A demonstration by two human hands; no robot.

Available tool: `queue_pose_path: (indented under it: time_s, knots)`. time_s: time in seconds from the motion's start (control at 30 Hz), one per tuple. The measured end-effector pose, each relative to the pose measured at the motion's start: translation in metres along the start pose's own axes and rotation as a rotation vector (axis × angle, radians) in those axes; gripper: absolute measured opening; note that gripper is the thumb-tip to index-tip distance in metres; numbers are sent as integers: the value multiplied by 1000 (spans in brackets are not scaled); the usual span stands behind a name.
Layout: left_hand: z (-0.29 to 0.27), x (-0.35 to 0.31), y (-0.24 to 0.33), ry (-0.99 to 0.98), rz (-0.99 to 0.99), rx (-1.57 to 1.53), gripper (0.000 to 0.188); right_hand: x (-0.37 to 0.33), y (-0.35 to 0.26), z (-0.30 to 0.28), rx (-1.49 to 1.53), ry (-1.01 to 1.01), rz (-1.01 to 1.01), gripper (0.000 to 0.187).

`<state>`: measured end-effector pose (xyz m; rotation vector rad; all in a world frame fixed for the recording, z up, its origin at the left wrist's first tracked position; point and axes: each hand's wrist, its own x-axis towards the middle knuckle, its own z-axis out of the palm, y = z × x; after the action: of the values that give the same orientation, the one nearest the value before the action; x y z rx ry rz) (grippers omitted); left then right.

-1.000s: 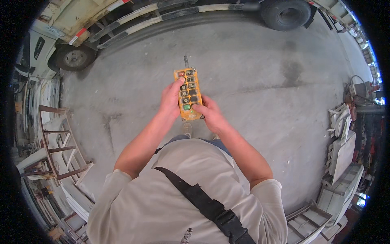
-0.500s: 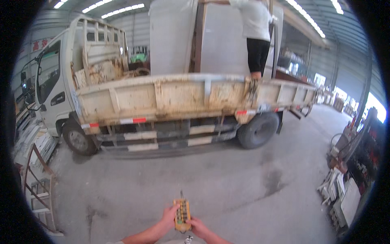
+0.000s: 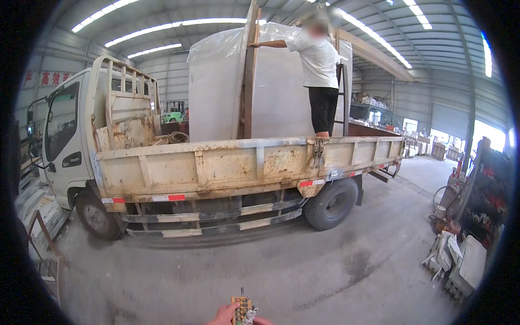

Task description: The person operates a remote control to maneuver a crane, lifting and moving large stone slabs within a warehouse. They walk around the area, guiding the crane and coordinating with another worker who assists with positioning the slabs.

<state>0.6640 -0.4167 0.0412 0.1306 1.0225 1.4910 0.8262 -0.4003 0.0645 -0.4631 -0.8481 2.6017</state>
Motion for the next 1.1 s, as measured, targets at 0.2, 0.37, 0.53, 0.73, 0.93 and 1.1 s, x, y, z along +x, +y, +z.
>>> queue_pose_path:
  time_s: [0.2,0.37,0.53,0.73,0.93,1.1]
  knots:
    - [10,-13,0,-32,-30,37,21,4,-3,-3,27,25,-36,42]
    - [19,-24,5,-63,-45,37,21,9,-3,-9,55,36,-86,43]
    - [26,-35,9,-84,-59,33,20,15,-3,-16,93,48,-137,45]
    - [18,-34,6,-51,-69,43,23,29,12,-30,132,34,-148,48]
    - [-9,-6,-13,5,-77,52,30,41,22,-76,198,178,88,54]
    - [-9,-10,-18,8,-74,9,30,31,6,-36,58,228,58,57]
